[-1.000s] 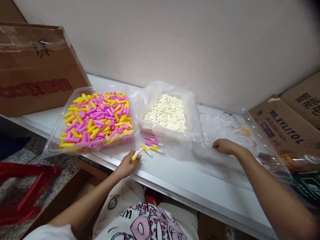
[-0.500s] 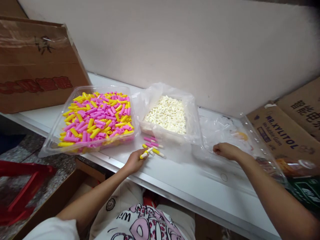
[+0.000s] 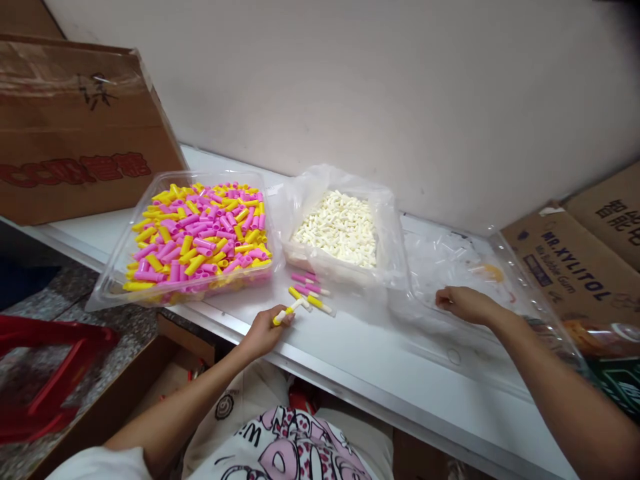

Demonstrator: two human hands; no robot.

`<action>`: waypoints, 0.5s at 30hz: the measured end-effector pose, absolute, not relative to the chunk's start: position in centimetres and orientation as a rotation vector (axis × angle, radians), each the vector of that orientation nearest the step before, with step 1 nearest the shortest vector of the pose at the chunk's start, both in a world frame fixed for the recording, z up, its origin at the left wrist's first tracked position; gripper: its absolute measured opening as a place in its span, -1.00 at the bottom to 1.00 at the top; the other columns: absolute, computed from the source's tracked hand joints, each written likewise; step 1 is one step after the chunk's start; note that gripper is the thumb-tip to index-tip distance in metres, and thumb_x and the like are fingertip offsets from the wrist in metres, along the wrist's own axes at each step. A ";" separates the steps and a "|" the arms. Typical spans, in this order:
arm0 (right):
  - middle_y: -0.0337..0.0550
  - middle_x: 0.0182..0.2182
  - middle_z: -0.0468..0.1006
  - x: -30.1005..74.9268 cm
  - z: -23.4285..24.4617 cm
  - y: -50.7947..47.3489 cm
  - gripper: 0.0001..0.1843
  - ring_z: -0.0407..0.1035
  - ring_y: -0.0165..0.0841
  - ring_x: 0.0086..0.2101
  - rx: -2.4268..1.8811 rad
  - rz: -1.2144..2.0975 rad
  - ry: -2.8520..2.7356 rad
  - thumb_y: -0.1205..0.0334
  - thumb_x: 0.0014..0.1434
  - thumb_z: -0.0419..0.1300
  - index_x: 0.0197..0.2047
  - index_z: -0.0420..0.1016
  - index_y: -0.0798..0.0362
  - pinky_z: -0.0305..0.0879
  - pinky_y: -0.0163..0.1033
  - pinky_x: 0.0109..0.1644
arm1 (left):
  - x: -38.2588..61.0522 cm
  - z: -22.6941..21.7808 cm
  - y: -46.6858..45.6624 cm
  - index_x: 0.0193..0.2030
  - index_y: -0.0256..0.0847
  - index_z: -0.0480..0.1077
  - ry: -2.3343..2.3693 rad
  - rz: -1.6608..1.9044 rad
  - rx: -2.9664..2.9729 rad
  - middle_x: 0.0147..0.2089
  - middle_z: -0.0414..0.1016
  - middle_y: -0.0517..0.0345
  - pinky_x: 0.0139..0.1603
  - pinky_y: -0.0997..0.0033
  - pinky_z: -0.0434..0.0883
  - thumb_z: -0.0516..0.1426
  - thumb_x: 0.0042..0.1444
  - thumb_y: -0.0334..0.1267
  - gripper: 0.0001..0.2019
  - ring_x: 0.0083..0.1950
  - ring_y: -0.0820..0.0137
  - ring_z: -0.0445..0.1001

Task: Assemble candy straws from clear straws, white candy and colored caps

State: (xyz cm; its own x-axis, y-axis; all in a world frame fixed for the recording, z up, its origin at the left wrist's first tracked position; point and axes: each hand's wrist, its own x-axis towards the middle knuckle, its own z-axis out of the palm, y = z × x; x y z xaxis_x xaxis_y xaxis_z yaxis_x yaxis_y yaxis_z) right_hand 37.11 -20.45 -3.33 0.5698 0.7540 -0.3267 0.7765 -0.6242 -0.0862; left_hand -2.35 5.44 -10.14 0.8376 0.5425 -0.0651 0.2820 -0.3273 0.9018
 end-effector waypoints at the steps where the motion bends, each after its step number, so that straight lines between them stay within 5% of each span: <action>1: -0.13 -0.47 0.56 37.0 -3.2 -20.5 -0.86 0.42 -0.27 -0.40 2.720 -0.574 1.353 0.27 -0.05 0.09 -0.49 0.49 0.02 0.25 -0.23 -0.28 | -2.4 -10.0 5.4 -0.42 -0.21 0.31 0.605 0.297 1.920 -0.43 0.37 0.21 -0.27 0.43 0.26 -0.04 0.17 0.06 -0.63 -0.35 0.39 0.32; 5: -0.07 -0.32 0.59 36.2 -2.7 -20.2 -0.79 0.44 -0.24 -0.28 2.779 -0.784 1.338 0.19 -0.03 0.10 -0.35 0.50 0.06 0.28 -0.22 -0.16 | -2.0 -9.4 5.1 -0.47 -0.20 0.28 0.617 0.275 1.884 -0.48 0.33 0.22 -0.30 0.43 0.25 -0.03 0.15 0.07 -0.62 -0.37 0.40 0.30; 9: -0.05 -0.29 0.58 35.1 -2.3 -18.7 -0.61 0.44 -0.29 -0.37 2.874 -1.062 1.279 0.04 0.03 0.09 -0.14 0.47 0.08 0.31 -0.25 -0.30 | -1.5 -9.4 4.5 -0.49 -0.20 0.25 0.626 0.245 1.879 -0.53 0.27 0.26 -0.36 0.45 0.21 -0.02 0.15 0.07 -0.61 -0.43 0.43 0.26; 15: -0.19 -0.42 0.57 34.1 -2.7 -17.4 -0.74 0.42 -0.30 -0.38 2.869 -0.703 1.339 0.11 0.02 0.08 -0.31 0.53 0.03 0.26 -0.28 -0.28 | -1.2 -9.2 3.9 -0.46 -0.21 0.30 0.591 0.214 1.889 -0.53 0.28 0.25 -0.39 0.45 0.21 -0.01 0.15 0.06 -0.62 -0.43 0.43 0.26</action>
State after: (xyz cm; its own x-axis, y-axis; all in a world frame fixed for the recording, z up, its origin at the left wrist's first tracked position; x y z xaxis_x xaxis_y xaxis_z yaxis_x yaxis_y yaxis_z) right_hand 34.10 -17.35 -2.65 0.5661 0.7507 -0.3407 0.7066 -0.6547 -0.2686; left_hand -1.19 3.90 -9.15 0.8598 0.4946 -0.1270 0.2979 -0.2839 0.9114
